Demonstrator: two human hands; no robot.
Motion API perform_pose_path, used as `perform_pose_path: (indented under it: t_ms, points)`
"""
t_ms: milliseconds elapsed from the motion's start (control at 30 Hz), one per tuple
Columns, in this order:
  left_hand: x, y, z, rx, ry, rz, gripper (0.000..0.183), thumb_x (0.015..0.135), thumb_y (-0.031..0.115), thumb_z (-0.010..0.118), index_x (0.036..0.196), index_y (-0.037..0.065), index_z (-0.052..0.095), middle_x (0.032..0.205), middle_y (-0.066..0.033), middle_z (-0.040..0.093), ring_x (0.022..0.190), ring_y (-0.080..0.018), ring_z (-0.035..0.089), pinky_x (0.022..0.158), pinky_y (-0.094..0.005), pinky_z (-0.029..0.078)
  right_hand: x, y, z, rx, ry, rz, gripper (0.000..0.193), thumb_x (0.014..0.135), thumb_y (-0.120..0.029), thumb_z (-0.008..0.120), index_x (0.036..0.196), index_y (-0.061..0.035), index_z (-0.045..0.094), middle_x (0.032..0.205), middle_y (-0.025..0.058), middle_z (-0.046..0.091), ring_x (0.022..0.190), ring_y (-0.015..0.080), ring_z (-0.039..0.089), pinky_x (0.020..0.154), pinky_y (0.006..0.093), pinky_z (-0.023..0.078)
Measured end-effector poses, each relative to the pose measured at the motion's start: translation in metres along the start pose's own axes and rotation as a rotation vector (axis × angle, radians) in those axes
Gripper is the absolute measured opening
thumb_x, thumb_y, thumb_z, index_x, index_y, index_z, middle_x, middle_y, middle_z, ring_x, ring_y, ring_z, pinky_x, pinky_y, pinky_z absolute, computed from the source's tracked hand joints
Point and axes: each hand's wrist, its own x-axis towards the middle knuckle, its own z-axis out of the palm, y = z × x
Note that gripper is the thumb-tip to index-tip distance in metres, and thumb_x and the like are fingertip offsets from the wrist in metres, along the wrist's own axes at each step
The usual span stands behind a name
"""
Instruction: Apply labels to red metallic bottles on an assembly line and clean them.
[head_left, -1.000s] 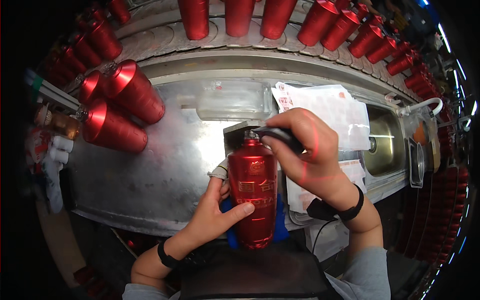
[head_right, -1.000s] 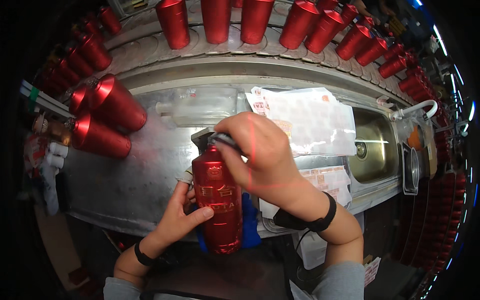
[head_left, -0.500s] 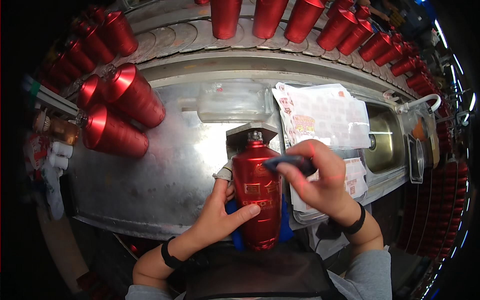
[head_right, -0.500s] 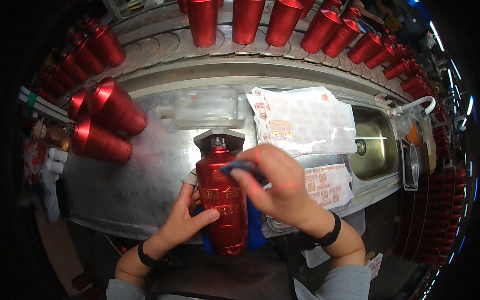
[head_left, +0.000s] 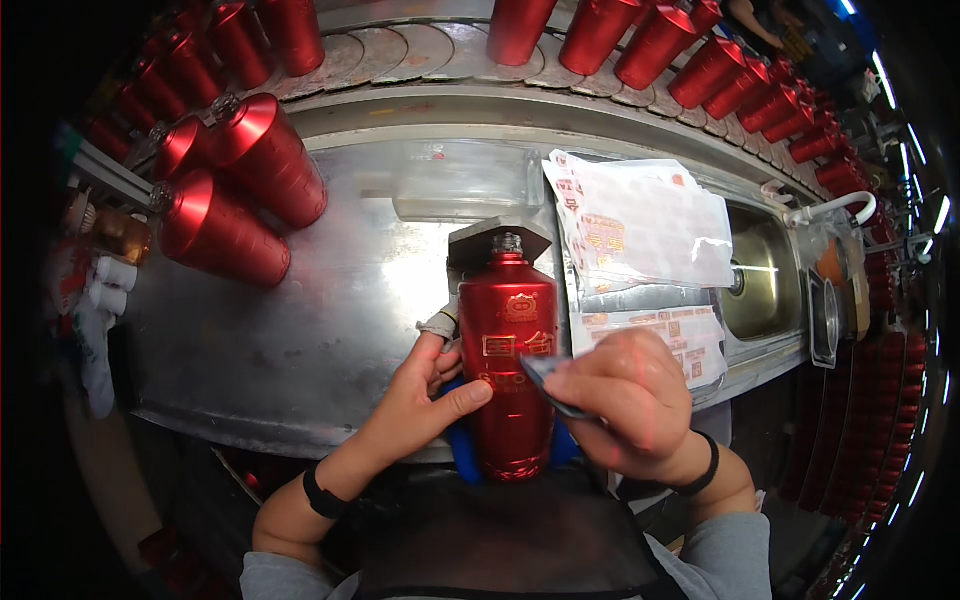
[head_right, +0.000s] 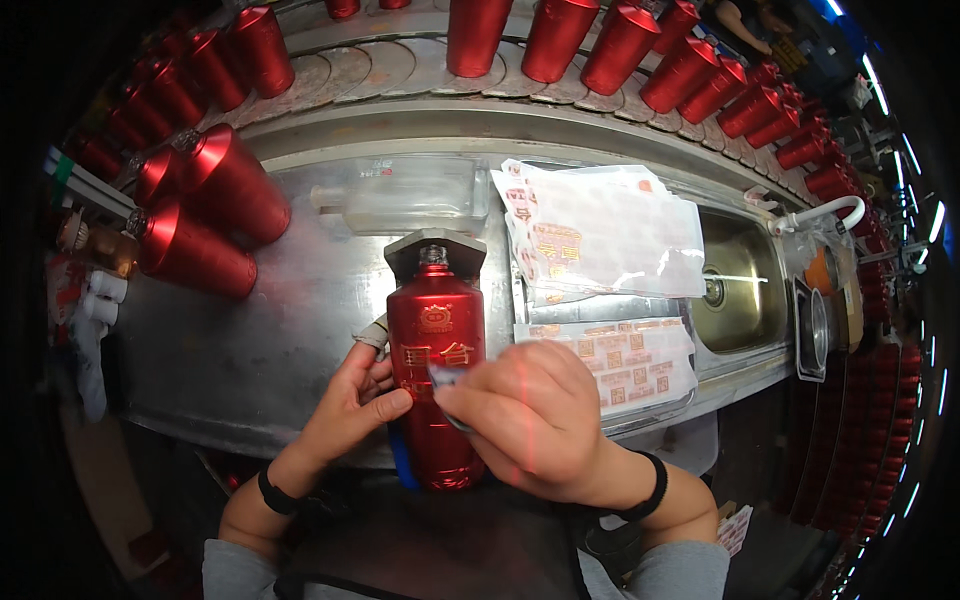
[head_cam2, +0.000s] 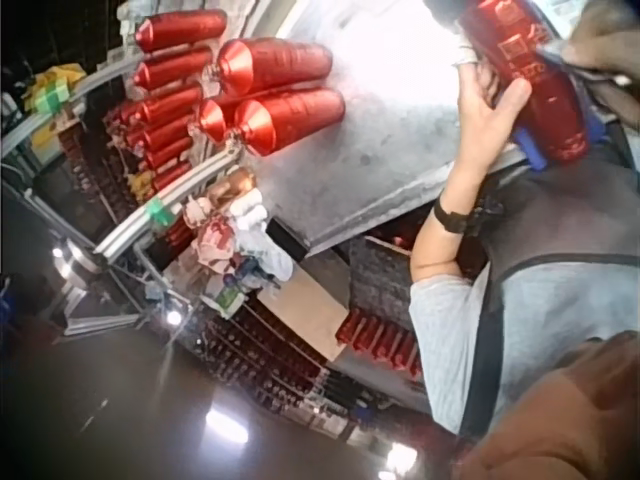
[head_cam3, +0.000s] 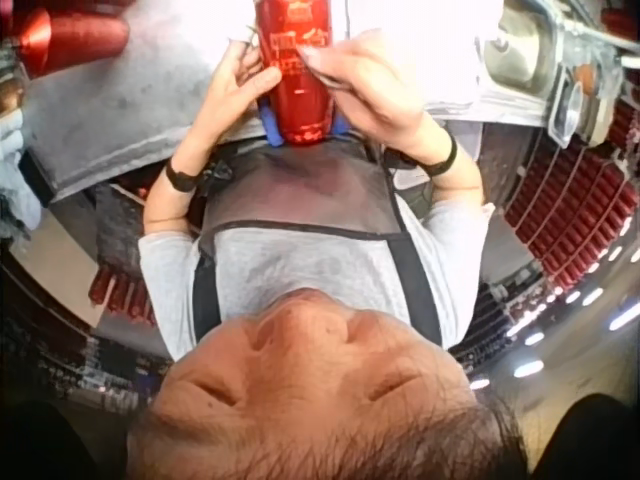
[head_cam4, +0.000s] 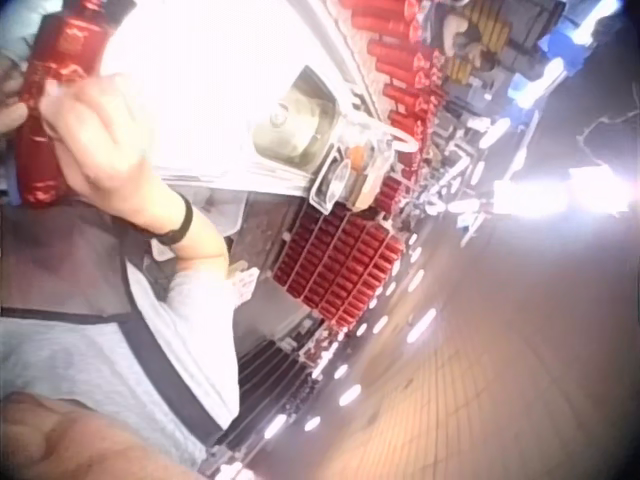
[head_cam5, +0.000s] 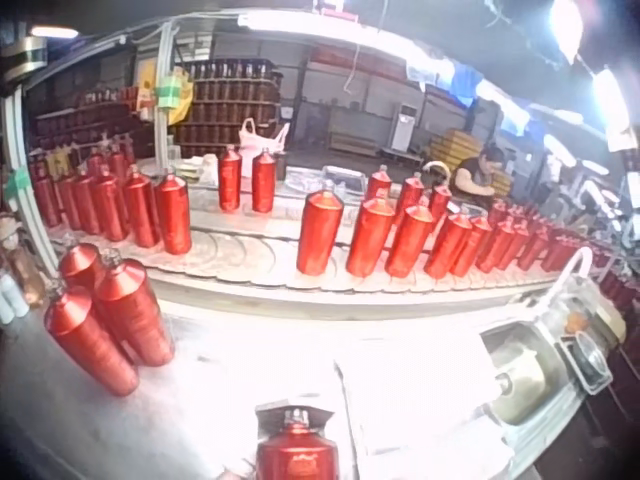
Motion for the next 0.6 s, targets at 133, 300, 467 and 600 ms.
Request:
perform_pose_path:
  t_ms: [133, 300, 467, 600]
  points:
    - [0.002, -0.001, 0.004, -0.109, -0.033, 0.002, 0.085, 0.095, 0.015, 0.067, 0.158, 0.004, 0.010, 0.156, -0.0168, 0.032, 0.144, -0.0245, 0.033, 0.117, -0.0388, 0.028, -0.003, -0.009, 0.015, -0.135, -0.069, -0.135, 0.034, 0.061, -0.006, 0.074, 0.095, -0.0058, 0.072, 0.092, 0.0046, 0.065, 0.078, 0.0220, 0.060, 0.067, 0.0352, 0.047]
    - [-0.002, -0.008, -0.007, -0.144, -0.075, -0.007, 0.082, 0.096, 0.009, 0.062, 0.158, 0.006, 0.008, 0.158, -0.0162, 0.029, 0.145, -0.0240, 0.032, 0.117, -0.0378, 0.027, 0.002, -0.018, 0.019, -0.017, -0.028, -0.137, 0.034, 0.061, -0.010, 0.073, 0.095, -0.0051, 0.073, 0.088, 0.0055, 0.064, 0.073, 0.0217, 0.060, 0.061, 0.0337, 0.047]
    - [-0.005, -0.003, -0.010, -0.197, -0.063, 0.028, 0.067, 0.102, 0.011, 0.049, 0.158, 0.002, 0.012, 0.158, -0.0167, 0.030, 0.146, -0.0238, 0.031, 0.118, -0.0376, 0.026, 0.024, -0.015, 0.041, -0.255, -0.134, -0.166, 0.029, 0.065, -0.013, 0.071, 0.094, -0.0079, 0.072, 0.094, 0.0046, 0.064, 0.080, 0.0216, 0.059, 0.069, 0.0346, 0.046]
    - [-0.005, -0.005, -0.016, -0.196, -0.072, 0.056, 0.061, 0.105, 0.019, 0.044, 0.156, -0.001, 0.017, 0.155, -0.0160, 0.036, 0.144, -0.0216, 0.033, 0.118, -0.0349, 0.025, 0.006, -0.028, 0.047, 0.088, -0.358, -0.269, 0.027, 0.065, -0.013, 0.072, 0.091, -0.0077, 0.071, 0.094, 0.0046, 0.064, 0.083, 0.0205, 0.061, 0.068, 0.0338, 0.048]
